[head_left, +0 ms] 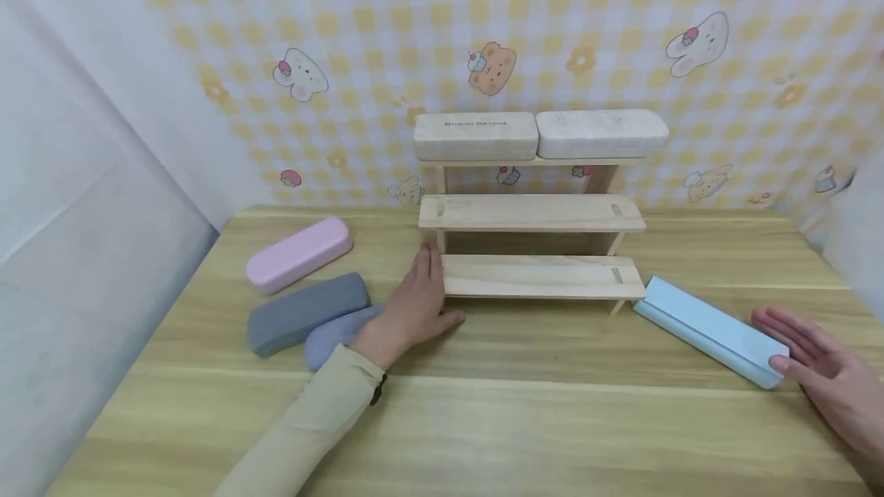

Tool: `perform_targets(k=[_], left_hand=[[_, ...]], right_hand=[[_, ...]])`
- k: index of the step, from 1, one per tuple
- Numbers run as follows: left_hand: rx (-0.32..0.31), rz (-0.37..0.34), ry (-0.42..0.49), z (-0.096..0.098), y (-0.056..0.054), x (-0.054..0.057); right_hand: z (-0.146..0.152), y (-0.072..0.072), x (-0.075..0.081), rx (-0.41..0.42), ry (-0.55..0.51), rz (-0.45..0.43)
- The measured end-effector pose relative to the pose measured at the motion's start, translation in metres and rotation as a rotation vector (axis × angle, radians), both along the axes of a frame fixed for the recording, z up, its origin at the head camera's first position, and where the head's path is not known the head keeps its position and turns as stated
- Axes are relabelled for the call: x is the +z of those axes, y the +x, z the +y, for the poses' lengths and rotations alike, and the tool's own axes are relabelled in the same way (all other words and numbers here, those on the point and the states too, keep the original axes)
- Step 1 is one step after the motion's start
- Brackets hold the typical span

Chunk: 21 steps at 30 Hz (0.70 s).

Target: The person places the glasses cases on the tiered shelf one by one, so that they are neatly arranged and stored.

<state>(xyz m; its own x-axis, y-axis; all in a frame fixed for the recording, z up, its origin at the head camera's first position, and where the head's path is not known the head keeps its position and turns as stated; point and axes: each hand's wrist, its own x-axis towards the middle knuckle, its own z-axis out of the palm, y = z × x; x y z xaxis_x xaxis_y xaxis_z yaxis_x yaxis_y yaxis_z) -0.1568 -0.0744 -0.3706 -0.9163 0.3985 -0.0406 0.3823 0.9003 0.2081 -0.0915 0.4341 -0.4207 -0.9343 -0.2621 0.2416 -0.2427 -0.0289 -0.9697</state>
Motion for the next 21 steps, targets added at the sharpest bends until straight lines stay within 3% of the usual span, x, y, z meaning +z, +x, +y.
perform_targets(k=[5,8,21], left_hand=[[0.008,-0.011,-0.001,0.0,-0.001,0.002],[0.005,-0.018,-0.007,0.0,-0.001,0.002],[0.001,-0.011,-0.005,0.0,-0.001,0.004]], right_hand=[[-0.009,0.001,0.003,-0.152,0.466,0.041],[-0.011,0.002,0.003,-0.196,0.663,0.055],[-0.009,0.001,0.002,-0.263,0.833,-0.008]])
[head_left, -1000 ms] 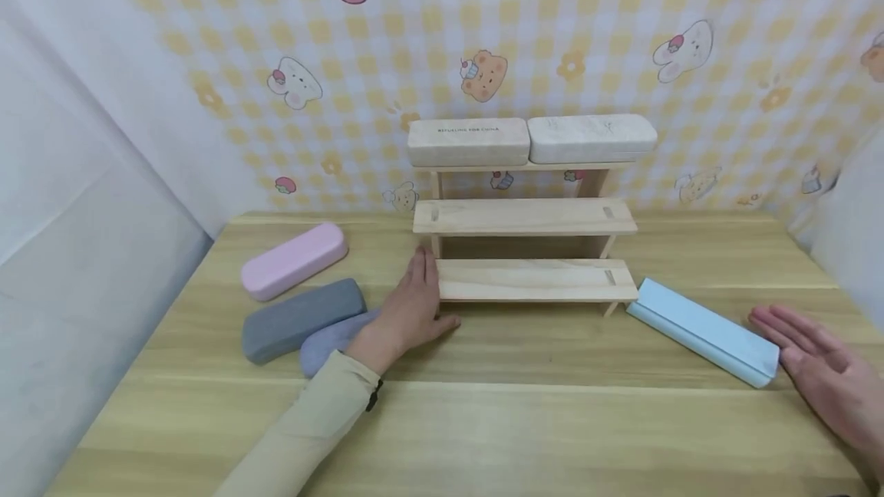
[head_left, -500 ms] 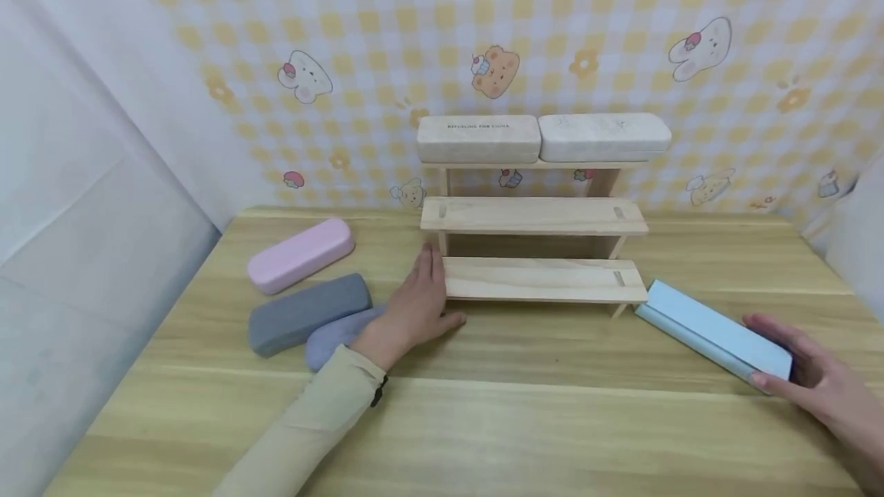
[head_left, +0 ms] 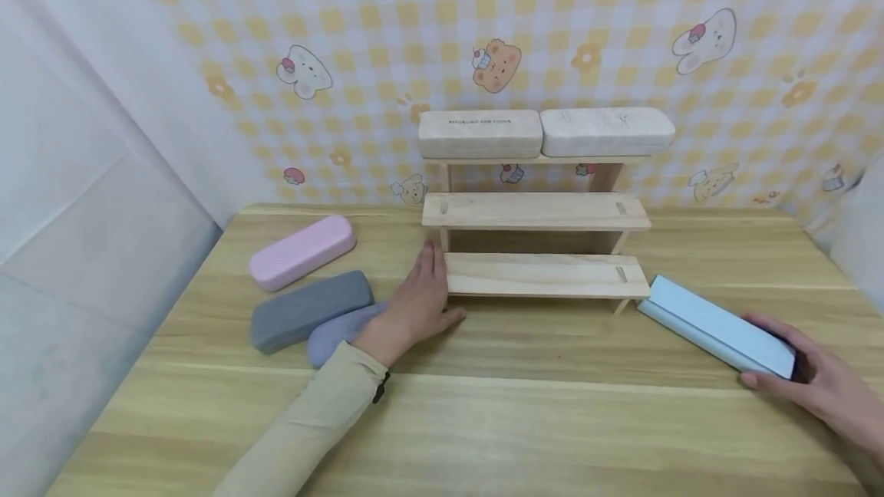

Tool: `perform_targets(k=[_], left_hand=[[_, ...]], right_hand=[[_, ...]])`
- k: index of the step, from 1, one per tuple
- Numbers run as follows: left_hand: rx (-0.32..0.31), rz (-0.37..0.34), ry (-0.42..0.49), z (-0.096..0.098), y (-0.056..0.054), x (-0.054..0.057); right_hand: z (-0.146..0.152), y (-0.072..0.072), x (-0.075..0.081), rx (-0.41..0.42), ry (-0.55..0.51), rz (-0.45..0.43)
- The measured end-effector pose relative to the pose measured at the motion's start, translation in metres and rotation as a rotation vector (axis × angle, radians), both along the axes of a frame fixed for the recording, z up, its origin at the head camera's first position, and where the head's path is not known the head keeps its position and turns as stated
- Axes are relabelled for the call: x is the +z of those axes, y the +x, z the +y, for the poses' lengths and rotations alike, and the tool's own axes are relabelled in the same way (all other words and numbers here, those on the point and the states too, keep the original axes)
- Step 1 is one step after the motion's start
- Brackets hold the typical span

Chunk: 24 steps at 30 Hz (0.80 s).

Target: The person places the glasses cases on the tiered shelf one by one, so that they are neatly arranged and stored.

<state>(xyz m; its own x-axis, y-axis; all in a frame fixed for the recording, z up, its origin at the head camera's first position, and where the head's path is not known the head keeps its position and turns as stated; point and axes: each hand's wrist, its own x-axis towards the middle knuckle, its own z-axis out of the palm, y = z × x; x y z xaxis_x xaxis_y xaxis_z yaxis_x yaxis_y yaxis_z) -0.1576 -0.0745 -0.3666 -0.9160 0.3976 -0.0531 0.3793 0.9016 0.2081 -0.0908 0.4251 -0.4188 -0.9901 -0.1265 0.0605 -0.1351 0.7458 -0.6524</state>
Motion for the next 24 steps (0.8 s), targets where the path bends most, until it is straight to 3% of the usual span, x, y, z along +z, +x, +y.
perform_targets(k=[14,24], left_hand=[[0.008,0.008,-0.005,-0.0011,-0.0009,-0.0011],[0.004,-0.016,-0.006,0.0003,-0.0023,-0.0024]], right_hand=[[-0.0015,-0.0021,0.0055,-0.065,0.114,-0.079],[-0.0022,0.0046,0.0024,-0.171,0.071,0.001]])
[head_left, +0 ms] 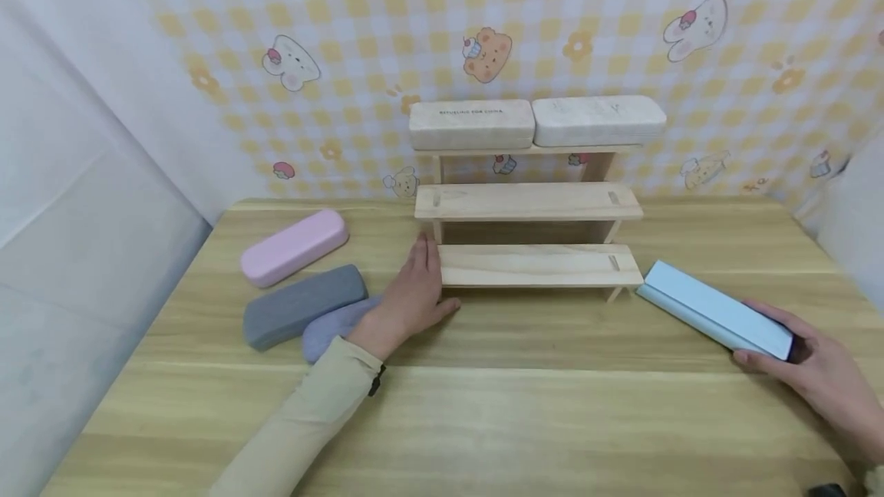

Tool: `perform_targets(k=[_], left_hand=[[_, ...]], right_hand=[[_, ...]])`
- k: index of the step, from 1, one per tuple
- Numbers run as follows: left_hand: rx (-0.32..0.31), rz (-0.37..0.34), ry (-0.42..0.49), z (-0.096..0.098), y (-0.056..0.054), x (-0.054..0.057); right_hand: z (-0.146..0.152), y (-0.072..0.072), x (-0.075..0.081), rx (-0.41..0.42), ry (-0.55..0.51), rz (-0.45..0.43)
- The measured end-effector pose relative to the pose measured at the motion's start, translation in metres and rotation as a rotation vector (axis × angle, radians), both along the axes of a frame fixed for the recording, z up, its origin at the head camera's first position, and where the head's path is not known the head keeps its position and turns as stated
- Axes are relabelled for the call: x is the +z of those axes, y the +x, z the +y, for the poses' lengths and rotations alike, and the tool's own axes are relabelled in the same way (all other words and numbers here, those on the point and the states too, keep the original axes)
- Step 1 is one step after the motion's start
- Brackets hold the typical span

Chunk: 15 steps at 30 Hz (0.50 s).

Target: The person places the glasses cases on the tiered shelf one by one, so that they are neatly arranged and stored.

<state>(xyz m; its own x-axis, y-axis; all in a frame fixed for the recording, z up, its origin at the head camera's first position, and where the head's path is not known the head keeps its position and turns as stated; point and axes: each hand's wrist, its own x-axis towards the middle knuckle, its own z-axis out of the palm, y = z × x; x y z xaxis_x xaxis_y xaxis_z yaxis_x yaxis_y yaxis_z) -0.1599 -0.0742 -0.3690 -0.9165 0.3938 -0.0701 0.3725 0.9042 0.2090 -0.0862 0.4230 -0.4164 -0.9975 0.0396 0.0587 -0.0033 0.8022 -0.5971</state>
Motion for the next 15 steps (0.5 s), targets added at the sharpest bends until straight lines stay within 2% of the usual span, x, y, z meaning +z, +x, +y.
perform_targets(k=[4,11,15], left_hand=[[0.005,0.003,-0.01,-0.0002,-0.0002,0.001],[-0.002,0.006,-0.003,0.0005,-0.0003,-0.0009],[0.013,-0.006,0.004,-0.0004,0.0002,-0.0009]], right_hand=[[0.0006,0.0,-0.0009,-0.004,-0.044,0.013],[0.0038,0.0,-0.0011,-0.036,-0.098,-0.015],[0.0033,-0.0018,0.0036,-0.02,-0.138,0.018]])
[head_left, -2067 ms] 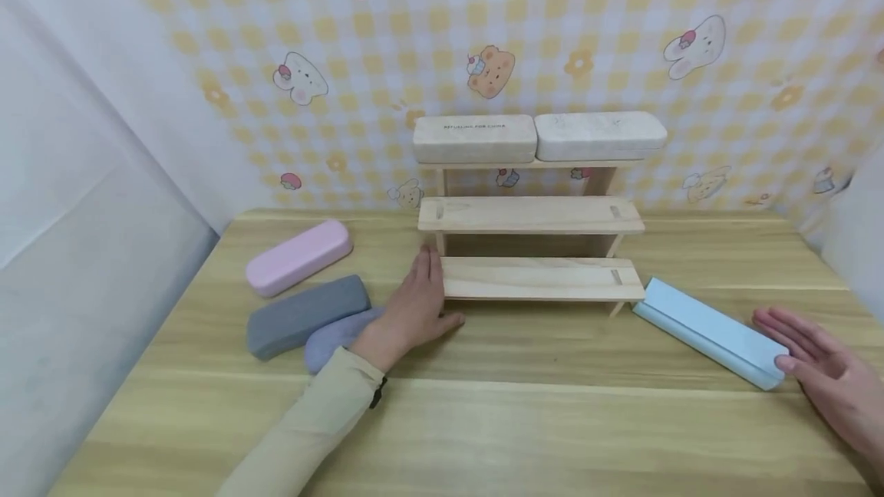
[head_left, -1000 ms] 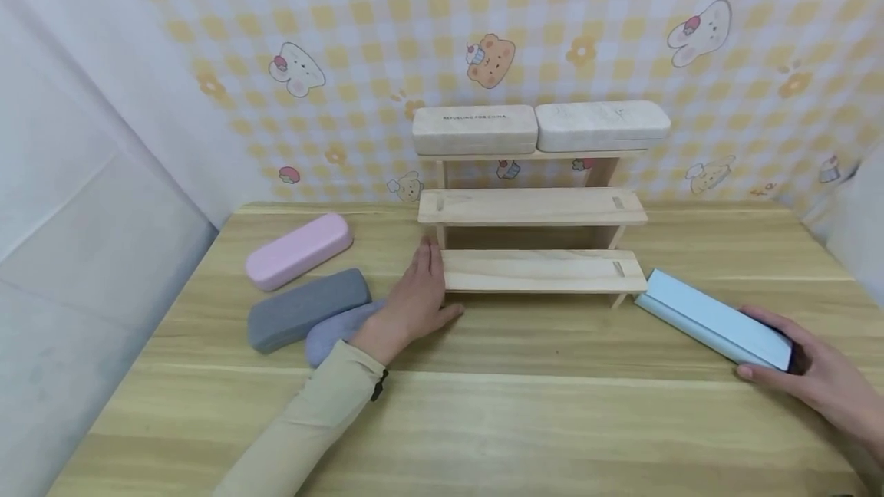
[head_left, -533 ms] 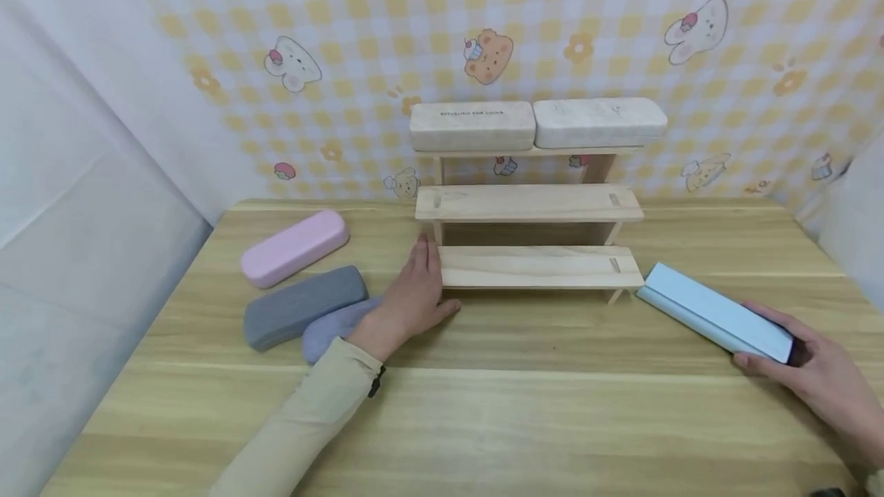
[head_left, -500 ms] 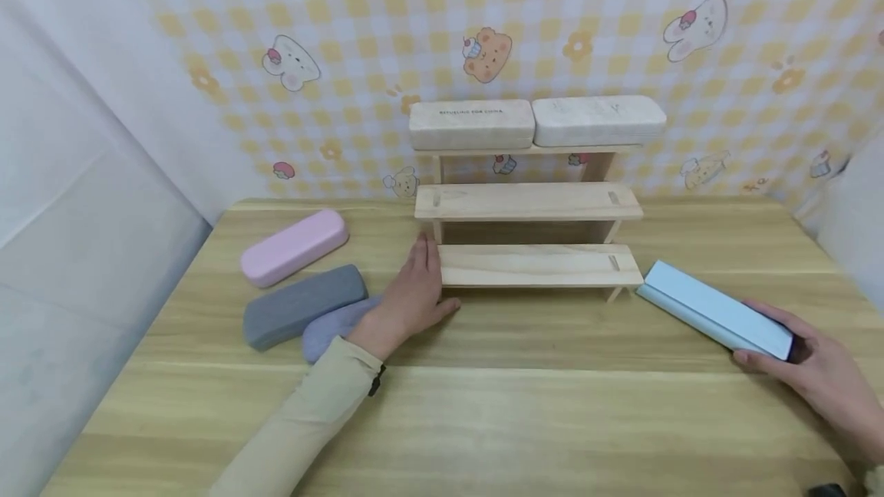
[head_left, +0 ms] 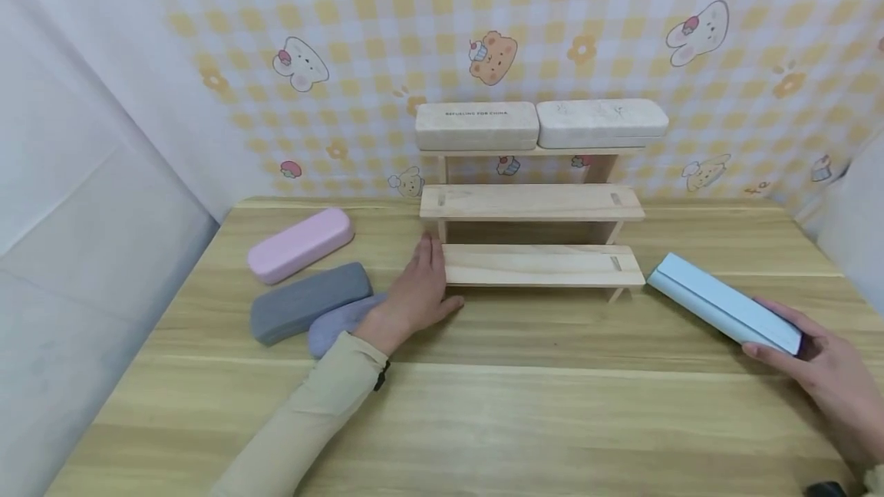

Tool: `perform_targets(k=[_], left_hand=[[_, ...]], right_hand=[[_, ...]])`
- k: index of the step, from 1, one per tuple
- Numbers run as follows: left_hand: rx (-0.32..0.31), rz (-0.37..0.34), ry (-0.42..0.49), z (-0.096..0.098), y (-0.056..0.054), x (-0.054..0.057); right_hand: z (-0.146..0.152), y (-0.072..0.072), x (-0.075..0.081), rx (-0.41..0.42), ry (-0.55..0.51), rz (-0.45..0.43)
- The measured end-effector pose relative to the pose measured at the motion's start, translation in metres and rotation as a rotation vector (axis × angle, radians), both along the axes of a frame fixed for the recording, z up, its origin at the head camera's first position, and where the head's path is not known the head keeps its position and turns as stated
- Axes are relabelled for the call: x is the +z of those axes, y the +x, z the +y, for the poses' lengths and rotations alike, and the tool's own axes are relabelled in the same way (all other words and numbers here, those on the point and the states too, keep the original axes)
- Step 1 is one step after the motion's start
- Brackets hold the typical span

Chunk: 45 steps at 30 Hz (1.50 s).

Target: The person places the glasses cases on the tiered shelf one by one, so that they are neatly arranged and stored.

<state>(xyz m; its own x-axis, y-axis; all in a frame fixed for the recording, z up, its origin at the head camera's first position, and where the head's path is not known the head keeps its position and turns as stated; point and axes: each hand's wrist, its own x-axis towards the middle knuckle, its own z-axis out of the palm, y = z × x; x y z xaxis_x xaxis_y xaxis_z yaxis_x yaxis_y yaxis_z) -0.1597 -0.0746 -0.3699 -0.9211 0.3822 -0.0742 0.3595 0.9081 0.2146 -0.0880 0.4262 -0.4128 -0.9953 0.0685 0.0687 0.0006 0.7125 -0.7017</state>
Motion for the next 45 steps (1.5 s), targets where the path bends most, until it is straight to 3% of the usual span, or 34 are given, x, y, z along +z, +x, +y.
perform_targets(k=[11,15,24,31,39,45], left_hand=[[0.0,0.005,0.018,0.0,0.001,0.003],[-0.003,0.009,0.011,0.0,0.001,0.002],[-0.016,0.023,0.018,0.001,-0.002,0.006],[-0.016,0.031,0.024,-0.001,0.002,0.003],[0.002,0.053,0.016,-0.005,0.001,0.004],[-0.02,0.044,0.008,-0.003,0.002,0.001]], right_hand=[[-0.003,-0.009,0.03,0.055,-0.185,0.167],[-0.013,-0.012,0.042,0.087,-0.178,0.202],[-0.034,-0.026,0.071,0.115,-0.124,0.198],[-0.058,-0.032,0.086,0.159,-0.073,0.185],[-0.093,-0.053,0.097,0.261,-0.16,0.188],[-0.12,-0.064,0.108,0.315,-0.152,0.189]])
